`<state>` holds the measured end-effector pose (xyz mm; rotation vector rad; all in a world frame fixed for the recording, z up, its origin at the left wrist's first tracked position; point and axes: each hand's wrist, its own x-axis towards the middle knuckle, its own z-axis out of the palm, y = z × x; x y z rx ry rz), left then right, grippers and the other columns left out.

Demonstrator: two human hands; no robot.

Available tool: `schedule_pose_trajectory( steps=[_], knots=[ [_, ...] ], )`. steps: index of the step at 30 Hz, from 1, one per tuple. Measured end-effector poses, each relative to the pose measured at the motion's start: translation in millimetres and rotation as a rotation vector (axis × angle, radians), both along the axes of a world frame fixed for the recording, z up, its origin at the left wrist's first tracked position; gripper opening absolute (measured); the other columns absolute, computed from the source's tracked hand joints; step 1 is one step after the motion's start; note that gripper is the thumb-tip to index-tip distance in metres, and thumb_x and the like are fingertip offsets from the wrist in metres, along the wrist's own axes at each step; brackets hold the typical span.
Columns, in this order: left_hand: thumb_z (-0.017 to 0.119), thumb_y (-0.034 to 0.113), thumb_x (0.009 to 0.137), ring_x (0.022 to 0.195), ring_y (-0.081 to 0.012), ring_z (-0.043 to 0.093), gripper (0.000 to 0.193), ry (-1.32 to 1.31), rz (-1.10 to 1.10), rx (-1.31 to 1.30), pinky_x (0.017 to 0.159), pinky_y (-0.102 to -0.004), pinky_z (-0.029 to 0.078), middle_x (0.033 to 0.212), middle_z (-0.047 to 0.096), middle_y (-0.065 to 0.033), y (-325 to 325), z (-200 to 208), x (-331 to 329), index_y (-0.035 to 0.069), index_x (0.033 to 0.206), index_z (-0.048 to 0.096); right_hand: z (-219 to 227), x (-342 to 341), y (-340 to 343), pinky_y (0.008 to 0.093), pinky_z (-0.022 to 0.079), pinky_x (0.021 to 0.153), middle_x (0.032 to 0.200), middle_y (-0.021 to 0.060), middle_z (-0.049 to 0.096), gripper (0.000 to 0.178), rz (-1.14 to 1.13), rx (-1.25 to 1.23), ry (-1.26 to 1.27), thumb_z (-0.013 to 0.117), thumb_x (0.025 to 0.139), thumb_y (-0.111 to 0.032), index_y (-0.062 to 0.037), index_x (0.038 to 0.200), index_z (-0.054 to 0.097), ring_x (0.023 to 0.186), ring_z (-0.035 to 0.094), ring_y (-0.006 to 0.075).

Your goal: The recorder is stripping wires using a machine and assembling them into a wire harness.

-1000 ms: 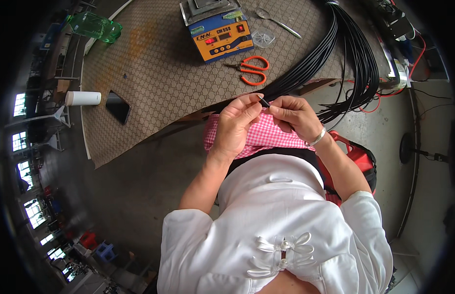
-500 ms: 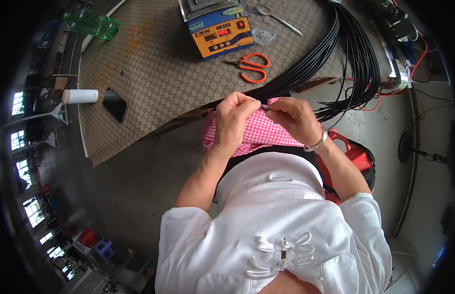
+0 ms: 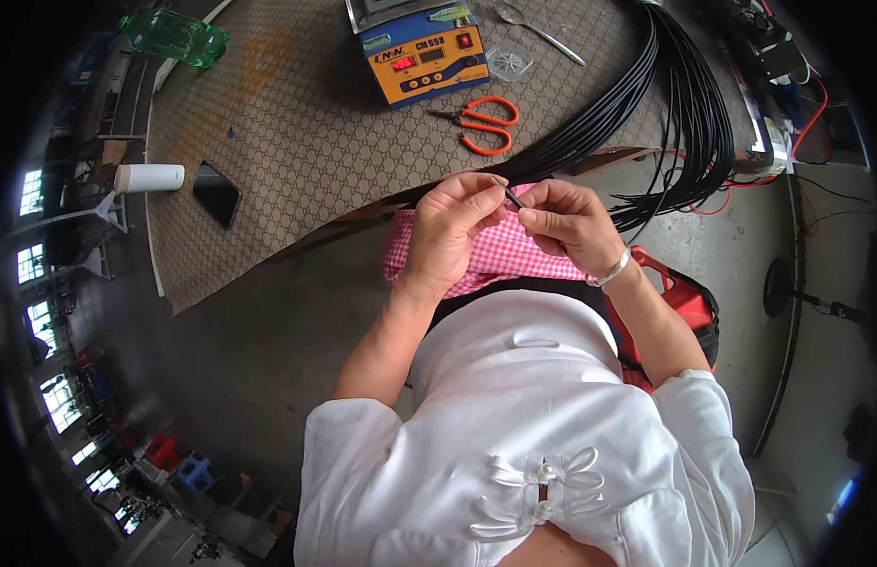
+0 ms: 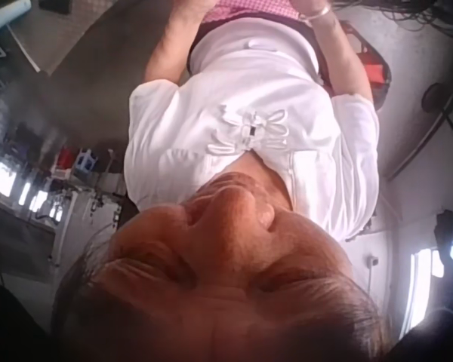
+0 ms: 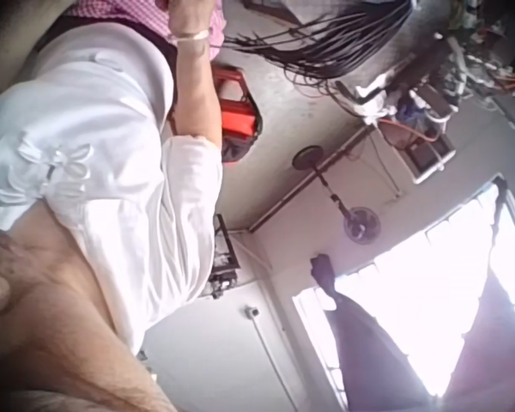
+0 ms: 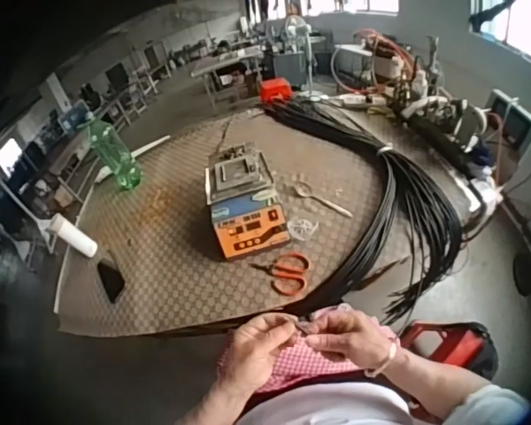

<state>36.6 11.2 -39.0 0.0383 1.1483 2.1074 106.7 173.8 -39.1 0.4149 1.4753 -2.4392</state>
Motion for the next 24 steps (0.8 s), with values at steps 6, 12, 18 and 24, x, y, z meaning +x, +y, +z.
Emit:
schedule_pose_trajectory(
  steps=[6, 12, 18, 24],
  knots=[
    [0.058, 0.005, 0.080, 0.068, -0.0073, 0.055, 0.009, 0.292, 0.042, -0.183, 0.066, -0.0189, 0.045, 0.076, 0.060, -0.0044, 5, 8, 1, -0.002, 0.086, 0.060, 0, 2, 2, 0.0170, 0.027, 0.039, 0.061, -0.0014, 0.050, 0.012, -0.039, -0.068, -0.020, 0.063, 0.080, -0.010, 0.0001, 0.084, 0.059, 0.046, 0.039, 0.0032],
    [0.056, 0.008, 0.081, 0.065, -0.0077, 0.049, 0.010, -0.138, 0.096, 0.227, 0.065, -0.0210, 0.042, 0.073, 0.057, -0.0023, 16, -1, 8, 0.001, 0.087, 0.059, -12, 1, 0, 0.0182, 0.028, 0.042, 0.066, 0.0007, 0.053, 0.012, -0.019, -0.366, 0.042, 0.061, 0.081, -0.012, -0.0009, 0.084, 0.059, 0.050, 0.038, 0.0048],
    [0.055, 0.011, 0.083, 0.062, -0.0070, 0.047, 0.013, -0.307, -0.042, 0.439, 0.060, -0.0200, 0.039, 0.074, 0.058, -0.0017, 12, -6, 12, 0.003, 0.091, 0.059, -7, 0, 2, 0.0188, 0.031, 0.045, 0.071, 0.0017, 0.056, 0.015, 0.078, -0.440, 0.010, 0.058, 0.084, -0.017, -0.0020, 0.084, 0.060, 0.053, 0.039, 0.0067],
    [0.056, 0.009, 0.083, 0.065, -0.0082, 0.051, 0.011, -0.195, 0.004, 0.206, 0.064, -0.0207, 0.044, 0.077, 0.060, -0.0034, 8, 7, 9, 0.002, 0.091, 0.059, 5, 2, 2, 0.0178, 0.033, 0.045, 0.067, -0.0008, 0.054, 0.012, -0.045, -0.054, 0.131, 0.058, 0.084, -0.013, -0.0008, 0.083, 0.059, 0.053, 0.043, 0.0046]
  ],
)
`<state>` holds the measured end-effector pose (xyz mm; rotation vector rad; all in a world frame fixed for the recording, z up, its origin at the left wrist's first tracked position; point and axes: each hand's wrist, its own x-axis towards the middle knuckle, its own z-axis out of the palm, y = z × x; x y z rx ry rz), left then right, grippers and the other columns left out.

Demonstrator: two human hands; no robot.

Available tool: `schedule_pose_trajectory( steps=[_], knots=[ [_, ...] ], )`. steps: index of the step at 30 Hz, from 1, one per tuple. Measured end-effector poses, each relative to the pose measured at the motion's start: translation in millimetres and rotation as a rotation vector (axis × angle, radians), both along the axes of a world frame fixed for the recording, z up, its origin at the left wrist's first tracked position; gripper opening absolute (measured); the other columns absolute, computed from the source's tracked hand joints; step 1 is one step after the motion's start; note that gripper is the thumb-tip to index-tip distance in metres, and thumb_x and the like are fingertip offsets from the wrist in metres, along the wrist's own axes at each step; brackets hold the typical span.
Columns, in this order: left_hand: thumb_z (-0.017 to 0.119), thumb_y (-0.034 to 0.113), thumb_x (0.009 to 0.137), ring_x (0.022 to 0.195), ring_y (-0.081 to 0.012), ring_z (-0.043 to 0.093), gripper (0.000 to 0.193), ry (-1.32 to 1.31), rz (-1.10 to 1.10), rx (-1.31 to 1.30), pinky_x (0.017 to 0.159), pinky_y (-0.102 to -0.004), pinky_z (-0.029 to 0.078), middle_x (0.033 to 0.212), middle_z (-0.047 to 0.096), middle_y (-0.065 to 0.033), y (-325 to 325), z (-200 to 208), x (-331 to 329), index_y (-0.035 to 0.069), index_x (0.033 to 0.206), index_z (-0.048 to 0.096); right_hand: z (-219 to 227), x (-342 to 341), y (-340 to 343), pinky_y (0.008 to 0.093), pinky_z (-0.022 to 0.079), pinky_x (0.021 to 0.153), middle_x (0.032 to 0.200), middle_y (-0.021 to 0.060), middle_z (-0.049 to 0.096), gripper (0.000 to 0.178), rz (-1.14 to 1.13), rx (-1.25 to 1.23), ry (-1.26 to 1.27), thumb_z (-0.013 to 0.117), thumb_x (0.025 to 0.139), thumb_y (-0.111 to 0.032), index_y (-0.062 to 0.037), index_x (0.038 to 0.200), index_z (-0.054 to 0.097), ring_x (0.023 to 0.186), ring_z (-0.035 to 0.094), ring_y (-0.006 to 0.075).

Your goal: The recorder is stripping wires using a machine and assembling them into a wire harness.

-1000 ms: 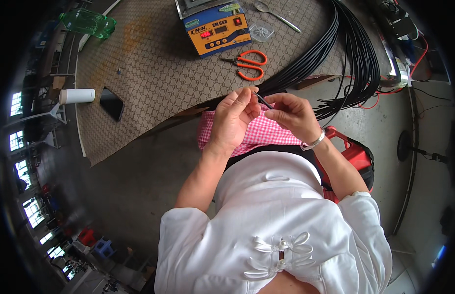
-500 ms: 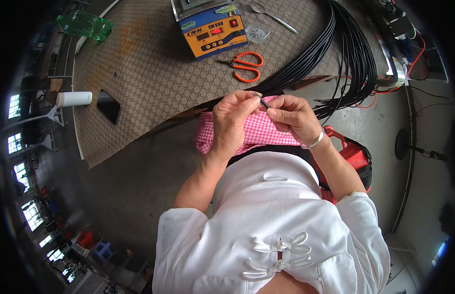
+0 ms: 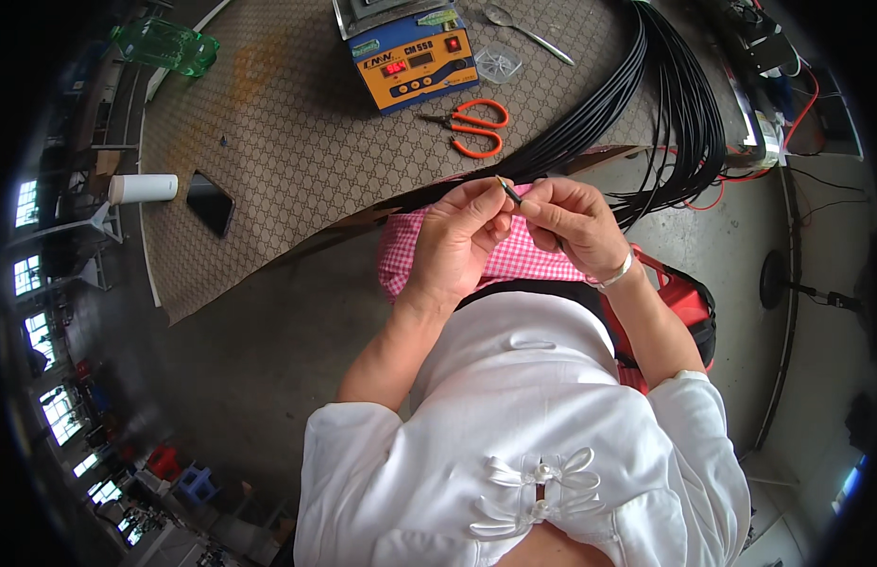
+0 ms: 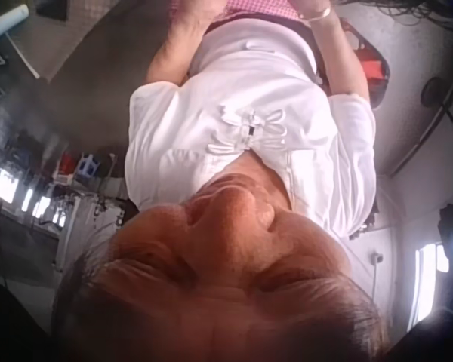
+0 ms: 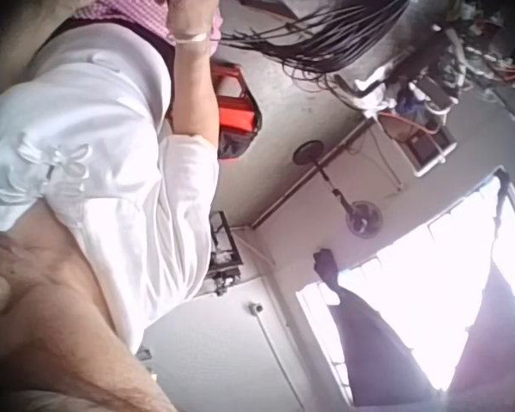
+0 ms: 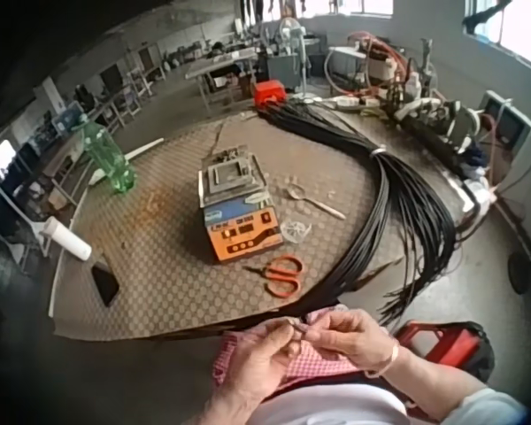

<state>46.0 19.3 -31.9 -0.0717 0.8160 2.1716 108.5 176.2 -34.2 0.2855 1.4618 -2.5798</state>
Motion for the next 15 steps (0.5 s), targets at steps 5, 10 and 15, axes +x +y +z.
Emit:
schedule_pose_trajectory(
  steps=[5, 10, 15],
  knots=[
    [0.057, 0.005, 0.082, 0.069, -0.0108, 0.058, 0.008, 0.335, 0.112, -0.321, 0.066, -0.0210, 0.046, 0.078, 0.062, -0.0066, 0, 9, 2, 0.001, 0.089, 0.059, 0, 3, -3, 0.0170, 0.037, 0.052, 0.069, -0.0020, 0.055, 0.008, -0.101, 0.335, 0.083, 0.063, 0.080, -0.007, -0.0004, 0.080, 0.058, 0.059, 0.044, 0.0023],
    [0.056, 0.005, 0.082, 0.068, -0.0113, 0.058, 0.008, 0.431, 0.140, -0.357, 0.067, -0.0220, 0.046, 0.077, 0.062, -0.0068, -4, 7, 1, 0.000, 0.087, 0.059, -12, 2, -10, 0.0179, 0.039, 0.054, 0.072, -0.0016, 0.056, 0.008, -0.177, 0.621, 0.291, 0.062, 0.080, -0.007, -0.0004, 0.080, 0.058, 0.061, 0.046, 0.0029],
    [0.055, 0.005, 0.081, 0.068, -0.0116, 0.058, 0.008, 0.275, 0.227, -0.195, 0.067, -0.0232, 0.047, 0.076, 0.062, -0.0065, 2, 4, 4, 0.001, 0.087, 0.059, -1, 1, -16, 0.0174, 0.037, 0.052, 0.069, -0.0023, 0.055, 0.010, -0.173, 0.303, 0.118, 0.062, 0.081, -0.008, 0.0004, 0.081, 0.057, 0.060, 0.045, 0.0027]
  ],
)
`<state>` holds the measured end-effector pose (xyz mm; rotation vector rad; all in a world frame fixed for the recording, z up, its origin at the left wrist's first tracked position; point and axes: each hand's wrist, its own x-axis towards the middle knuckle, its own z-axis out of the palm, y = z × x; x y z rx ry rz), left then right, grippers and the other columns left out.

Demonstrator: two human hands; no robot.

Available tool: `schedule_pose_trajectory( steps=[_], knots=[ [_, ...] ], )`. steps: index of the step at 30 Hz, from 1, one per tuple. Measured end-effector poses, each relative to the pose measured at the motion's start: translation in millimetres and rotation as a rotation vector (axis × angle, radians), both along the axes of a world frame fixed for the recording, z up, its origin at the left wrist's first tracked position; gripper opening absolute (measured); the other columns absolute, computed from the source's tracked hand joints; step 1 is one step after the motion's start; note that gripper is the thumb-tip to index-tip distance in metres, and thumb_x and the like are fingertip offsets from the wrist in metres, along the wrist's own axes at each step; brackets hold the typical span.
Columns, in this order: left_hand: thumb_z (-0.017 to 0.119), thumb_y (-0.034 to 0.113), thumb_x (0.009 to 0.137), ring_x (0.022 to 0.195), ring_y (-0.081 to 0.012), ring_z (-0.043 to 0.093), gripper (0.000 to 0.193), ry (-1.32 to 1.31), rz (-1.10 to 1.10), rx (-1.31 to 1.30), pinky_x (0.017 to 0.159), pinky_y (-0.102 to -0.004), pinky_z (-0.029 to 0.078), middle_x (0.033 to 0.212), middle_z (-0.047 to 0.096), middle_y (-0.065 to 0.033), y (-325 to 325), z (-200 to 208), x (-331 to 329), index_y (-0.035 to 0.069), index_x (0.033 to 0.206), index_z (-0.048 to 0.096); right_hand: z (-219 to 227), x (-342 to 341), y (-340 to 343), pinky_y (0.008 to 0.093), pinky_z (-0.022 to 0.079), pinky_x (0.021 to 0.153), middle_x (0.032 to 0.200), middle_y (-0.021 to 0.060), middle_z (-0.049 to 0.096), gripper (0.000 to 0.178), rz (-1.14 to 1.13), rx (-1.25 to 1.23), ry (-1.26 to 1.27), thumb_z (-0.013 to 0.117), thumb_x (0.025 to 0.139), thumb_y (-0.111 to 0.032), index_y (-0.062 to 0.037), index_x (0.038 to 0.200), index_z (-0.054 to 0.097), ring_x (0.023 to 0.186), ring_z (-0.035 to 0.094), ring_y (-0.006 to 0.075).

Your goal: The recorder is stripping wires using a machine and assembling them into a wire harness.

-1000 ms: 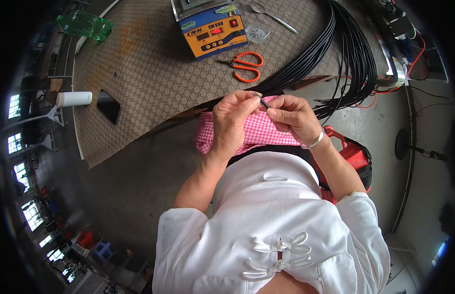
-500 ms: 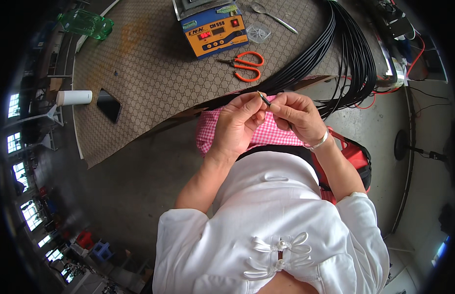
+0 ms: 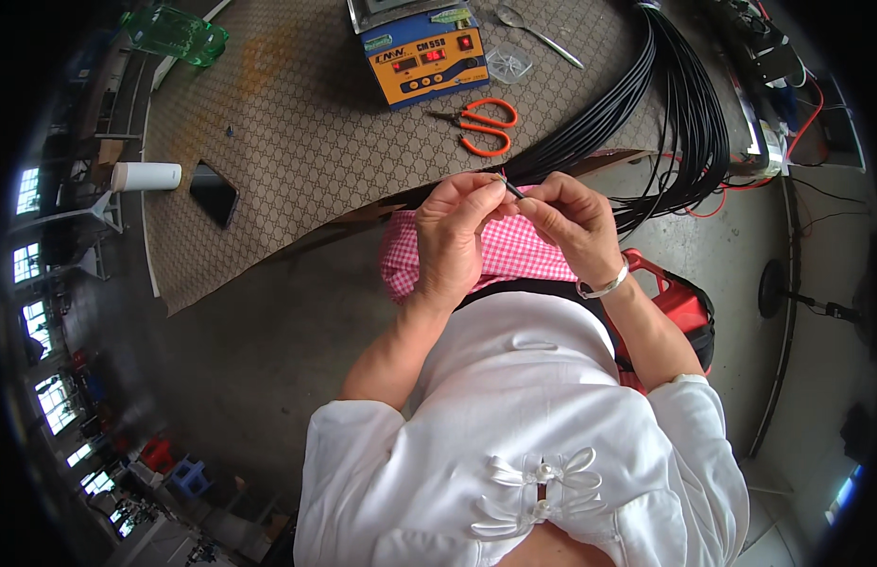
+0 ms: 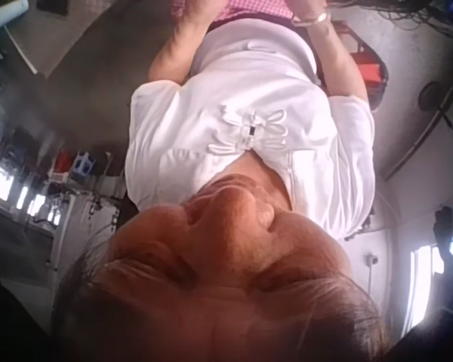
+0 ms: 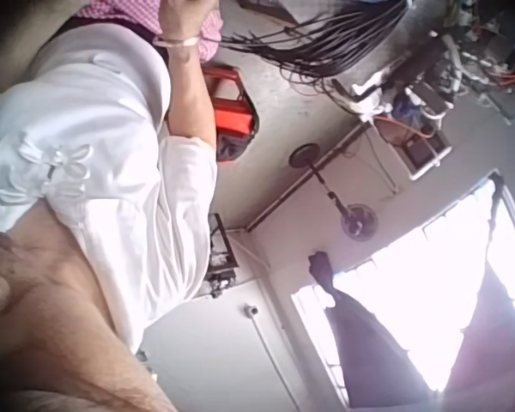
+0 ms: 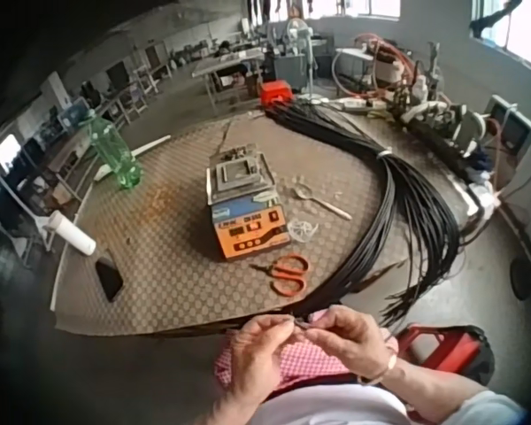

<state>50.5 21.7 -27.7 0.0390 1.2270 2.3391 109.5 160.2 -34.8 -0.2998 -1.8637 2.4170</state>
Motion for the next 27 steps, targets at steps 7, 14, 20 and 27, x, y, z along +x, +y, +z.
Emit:
schedule_pose_trajectory(
  steps=[7, 14, 20, 27],
  knots=[
    [0.055, 0.007, 0.082, 0.067, -0.0101, 0.056, 0.008, -0.151, -0.027, 0.187, 0.065, -0.0226, 0.044, 0.075, 0.061, -0.0039, 7, -5, 3, 0.003, 0.089, 0.059, -7, 2, -3, 0.0168, 0.033, 0.047, 0.064, -0.0027, 0.051, 0.012, -0.034, -0.068, 0.016, 0.060, 0.082, -0.011, 0.0012, 0.081, 0.057, 0.054, 0.041, 0.0021],
    [0.055, 0.012, 0.084, 0.068, -0.0093, 0.054, 0.010, -0.255, -0.091, 0.260, 0.063, -0.0230, 0.042, 0.076, 0.060, -0.0023, 2, -11, 3, 0.004, 0.088, 0.059, -12, -2, -8, 0.0184, 0.036, 0.050, 0.065, -0.0012, 0.052, 0.010, -0.047, -0.043, 0.044, 0.060, 0.082, -0.009, 0.0013, 0.080, 0.058, 0.057, 0.043, 0.0037],
    [0.050, 0.024, 0.088, 0.067, -0.0143, 0.056, 0.022, -0.339, -0.190, 0.256, 0.064, -0.0258, 0.044, 0.074, 0.060, -0.0049, -4, -5, -6, 0.004, 0.085, 0.058, -6, -1, 1, 0.0211, 0.041, 0.061, 0.074, 0.0015, 0.054, 0.008, -0.049, 0.220, 0.099, 0.063, 0.079, -0.006, 0.0013, 0.079, 0.060, 0.067, 0.049, 0.0081],
    [0.050, 0.023, 0.088, 0.063, -0.0165, 0.056, 0.022, -0.388, -0.268, 0.228, 0.061, -0.0277, 0.044, 0.068, 0.059, -0.0073, -8, -7, -16, 0.005, 0.080, 0.057, -5, -2, 3, 0.0213, 0.041, 0.061, 0.072, 0.0016, 0.053, 0.008, 0.001, 0.284, 0.128, 0.064, 0.078, -0.006, 0.0009, 0.080, 0.060, 0.067, 0.050, 0.0084]
  ],
)
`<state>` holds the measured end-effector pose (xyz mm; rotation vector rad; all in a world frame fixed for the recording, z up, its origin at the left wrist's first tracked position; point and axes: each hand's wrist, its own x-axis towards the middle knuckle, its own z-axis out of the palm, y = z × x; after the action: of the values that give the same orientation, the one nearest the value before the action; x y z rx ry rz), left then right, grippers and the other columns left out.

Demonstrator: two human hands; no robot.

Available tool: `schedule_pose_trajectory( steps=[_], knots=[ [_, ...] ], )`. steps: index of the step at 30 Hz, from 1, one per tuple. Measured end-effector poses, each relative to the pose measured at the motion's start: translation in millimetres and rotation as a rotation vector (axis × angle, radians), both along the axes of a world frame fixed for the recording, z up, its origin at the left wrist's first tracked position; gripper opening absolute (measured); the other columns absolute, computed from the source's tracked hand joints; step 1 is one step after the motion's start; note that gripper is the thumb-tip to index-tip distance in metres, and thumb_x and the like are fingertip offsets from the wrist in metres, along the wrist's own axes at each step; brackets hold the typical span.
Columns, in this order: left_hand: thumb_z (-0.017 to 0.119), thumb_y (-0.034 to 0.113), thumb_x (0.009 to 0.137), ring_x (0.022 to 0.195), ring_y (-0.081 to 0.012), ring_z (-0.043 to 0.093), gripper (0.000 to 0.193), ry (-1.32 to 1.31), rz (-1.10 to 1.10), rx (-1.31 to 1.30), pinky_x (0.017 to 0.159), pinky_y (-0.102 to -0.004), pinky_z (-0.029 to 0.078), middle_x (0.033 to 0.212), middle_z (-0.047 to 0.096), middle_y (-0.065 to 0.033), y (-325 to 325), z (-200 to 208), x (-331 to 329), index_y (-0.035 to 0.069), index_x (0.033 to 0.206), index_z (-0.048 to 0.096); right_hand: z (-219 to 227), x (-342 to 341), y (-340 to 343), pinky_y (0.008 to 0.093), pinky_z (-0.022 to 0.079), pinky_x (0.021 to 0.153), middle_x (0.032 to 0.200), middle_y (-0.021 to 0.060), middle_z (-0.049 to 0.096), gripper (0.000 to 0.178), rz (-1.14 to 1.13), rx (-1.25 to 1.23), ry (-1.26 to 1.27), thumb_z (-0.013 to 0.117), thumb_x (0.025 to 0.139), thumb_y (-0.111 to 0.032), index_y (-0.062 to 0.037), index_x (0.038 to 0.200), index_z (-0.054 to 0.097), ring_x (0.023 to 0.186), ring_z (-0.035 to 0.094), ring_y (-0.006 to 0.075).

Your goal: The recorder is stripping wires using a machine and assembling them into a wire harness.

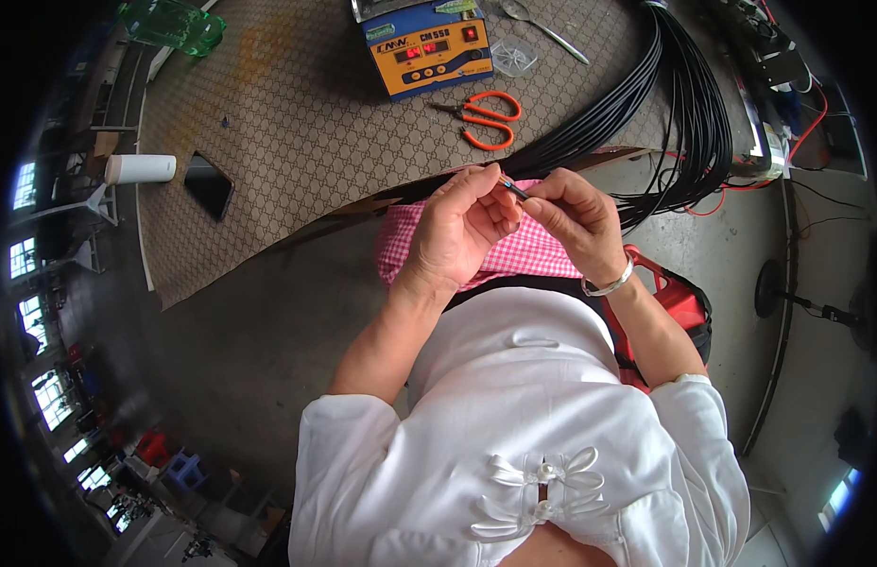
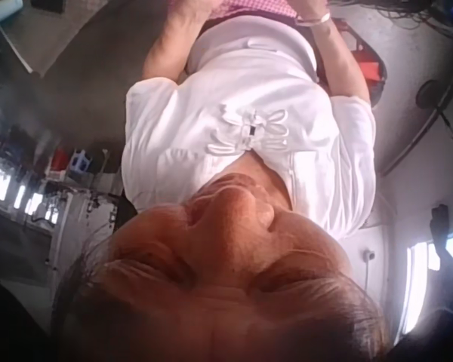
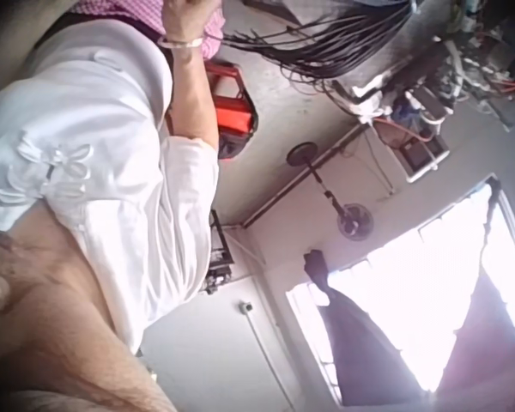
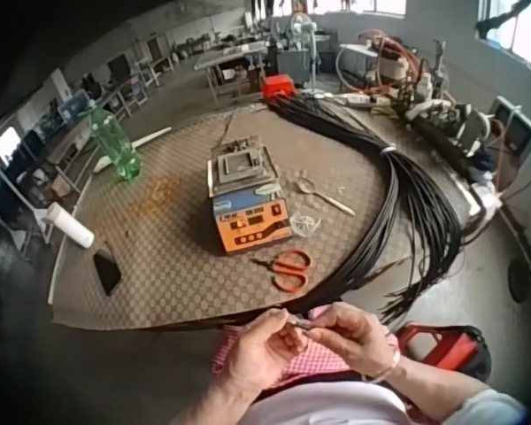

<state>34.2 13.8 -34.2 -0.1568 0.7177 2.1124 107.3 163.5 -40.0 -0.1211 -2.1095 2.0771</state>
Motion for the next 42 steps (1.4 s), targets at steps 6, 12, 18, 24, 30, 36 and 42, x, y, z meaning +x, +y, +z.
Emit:
schedule_pose_trajectory(
  steps=[6, 12, 18, 24, 30, 36, 42],
  knots=[
    [0.050, 0.021, 0.087, 0.063, -0.0165, 0.055, 0.020, -0.063, 0.027, 0.016, 0.061, -0.0272, 0.044, 0.068, 0.058, -0.0067, -4, 0, 1, 0.004, 0.080, 0.057, -2, -2, -4, 0.0214, 0.041, 0.062, 0.074, 0.0019, 0.053, 0.007, 0.018, -0.022, 0.005, 0.063, 0.078, -0.006, 0.0006, 0.080, 0.060, 0.068, 0.050, 0.0089],
    [0.048, 0.021, 0.089, 0.065, -0.0155, 0.055, 0.022, -0.014, 0.015, 0.028, 0.062, -0.0268, 0.044, 0.070, 0.058, -0.0061, -2, 2, 3, 0.003, 0.084, 0.057, 0, -1, -3, 0.0211, 0.041, 0.063, 0.075, 0.0015, 0.053, 0.008, 0.002, -0.039, 0.013, 0.063, 0.078, -0.006, 0.0008, 0.081, 0.061, 0.070, 0.050, 0.0082],
    [0.045, 0.025, 0.091, 0.066, -0.0140, 0.055, 0.027, 0.058, -0.005, 0.034, 0.061, -0.0256, 0.044, 0.075, 0.057, -0.0058, 0, 7, 5, 0.001, 0.092, 0.057, 1, 3, 1, 0.0175, 0.038, 0.053, 0.072, -0.0003, 0.053, 0.011, 0.043, -0.418, -0.117, 0.061, 0.081, -0.008, 0.0018, 0.087, 0.059, 0.060, 0.046, 0.0053],
    [0.046, 0.025, 0.090, 0.065, -0.0133, 0.053, 0.028, 0.046, -0.021, 0.018, 0.061, -0.0248, 0.043, 0.074, 0.057, -0.0050, -4, 5, 3, 0.000, 0.093, 0.058, -3, 3, 3, 0.0168, 0.033, 0.044, 0.067, -0.0007, 0.052, 0.015, 0.094, -0.522, -0.206, 0.056, 0.085, -0.012, 0.0004, 0.093, 0.057, 0.053, 0.043, 0.0041],
    [0.048, 0.023, 0.089, 0.065, -0.0132, 0.052, 0.024, 0.039, -0.043, 0.034, 0.061, -0.0250, 0.042, 0.074, 0.057, -0.0050, -1, 5, 1, 0.001, 0.090, 0.058, -1, 3, 5, 0.0170, 0.031, 0.042, 0.066, -0.0008, 0.051, 0.016, 0.109, -0.618, -0.246, 0.054, 0.087, -0.013, 0.0005, 0.094, 0.056, 0.051, 0.042, 0.0043],
    [0.050, 0.021, 0.088, 0.063, -0.0138, 0.052, 0.020, 0.026, -0.068, -0.014, 0.058, -0.0249, 0.042, 0.071, 0.057, -0.0054, -2, 4, -3, 0.003, 0.087, 0.058, -2, 3, 7, 0.0174, 0.028, 0.041, 0.065, -0.0009, 0.050, 0.016, 0.149, -0.599, -0.254, 0.053, 0.087, -0.013, 0.0005, 0.094, 0.056, 0.049, 0.039, 0.0040],
    [0.050, 0.019, 0.088, 0.061, -0.0129, 0.053, 0.018, 0.040, -0.090, -0.015, 0.058, -0.0241, 0.043, 0.073, 0.059, -0.0067, -9, 1, -8, 0.004, 0.088, 0.058, 0, -1, 4, 0.0177, 0.027, 0.040, 0.062, -0.0015, 0.047, 0.016, 0.194, -0.622, -0.281, 0.053, 0.087, -0.014, 0.0001, 0.094, 0.057, 0.048, 0.036, 0.0039]
  ],
)
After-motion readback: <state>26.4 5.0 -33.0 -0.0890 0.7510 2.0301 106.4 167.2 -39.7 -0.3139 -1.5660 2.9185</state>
